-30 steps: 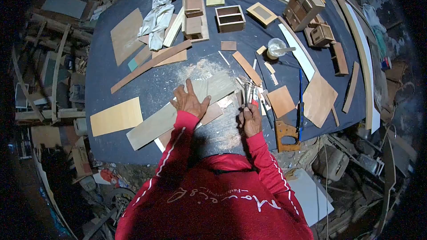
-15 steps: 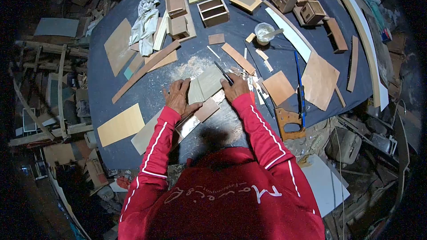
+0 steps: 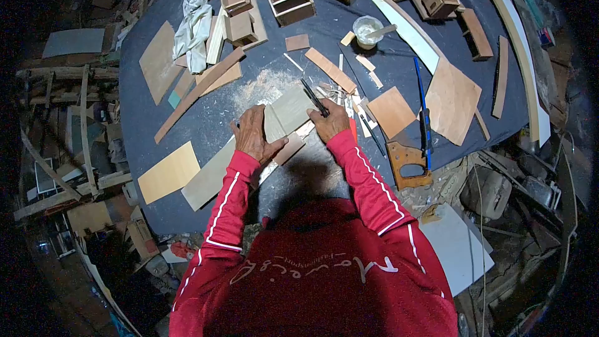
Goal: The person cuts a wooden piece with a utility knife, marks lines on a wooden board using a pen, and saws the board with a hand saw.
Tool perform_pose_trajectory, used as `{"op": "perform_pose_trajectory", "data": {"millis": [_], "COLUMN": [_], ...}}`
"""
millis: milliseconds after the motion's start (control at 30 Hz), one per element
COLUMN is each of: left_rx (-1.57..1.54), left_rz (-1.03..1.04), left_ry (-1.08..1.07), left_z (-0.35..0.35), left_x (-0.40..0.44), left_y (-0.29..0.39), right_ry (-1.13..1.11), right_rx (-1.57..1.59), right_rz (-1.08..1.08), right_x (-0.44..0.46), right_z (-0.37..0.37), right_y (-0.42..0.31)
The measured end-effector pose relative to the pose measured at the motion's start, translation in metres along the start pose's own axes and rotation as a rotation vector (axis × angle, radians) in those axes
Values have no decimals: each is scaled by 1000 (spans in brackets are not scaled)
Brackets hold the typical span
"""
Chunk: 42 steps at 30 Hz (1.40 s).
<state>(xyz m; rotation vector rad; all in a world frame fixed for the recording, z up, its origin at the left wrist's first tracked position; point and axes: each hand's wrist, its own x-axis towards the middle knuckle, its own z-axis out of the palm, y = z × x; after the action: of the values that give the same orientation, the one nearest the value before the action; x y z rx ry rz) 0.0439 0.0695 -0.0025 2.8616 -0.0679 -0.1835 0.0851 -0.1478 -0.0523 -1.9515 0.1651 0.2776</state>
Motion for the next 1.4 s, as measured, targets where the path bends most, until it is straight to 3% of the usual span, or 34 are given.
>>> {"op": "perform_pose_trajectory", "data": {"millis": [133,233,833,1400], "left_rx": [25,-2,-42,-23], "left_rz": [5,2,-44,-71], "left_ry": [52,66,99,73], "left_z": [3,4,7,1], "left_x": [-1,1,0,-10], "left_y": [4,6,9,-1], "right_ry": [76,-9,8,-32], "right_rx": [101,82,311,245], "right_rz": [-77,20,6,80], "right_x": [2,-1,4,1], "right_z": [10,1,9,-2], "right_y": [11,-1,19,4]}}
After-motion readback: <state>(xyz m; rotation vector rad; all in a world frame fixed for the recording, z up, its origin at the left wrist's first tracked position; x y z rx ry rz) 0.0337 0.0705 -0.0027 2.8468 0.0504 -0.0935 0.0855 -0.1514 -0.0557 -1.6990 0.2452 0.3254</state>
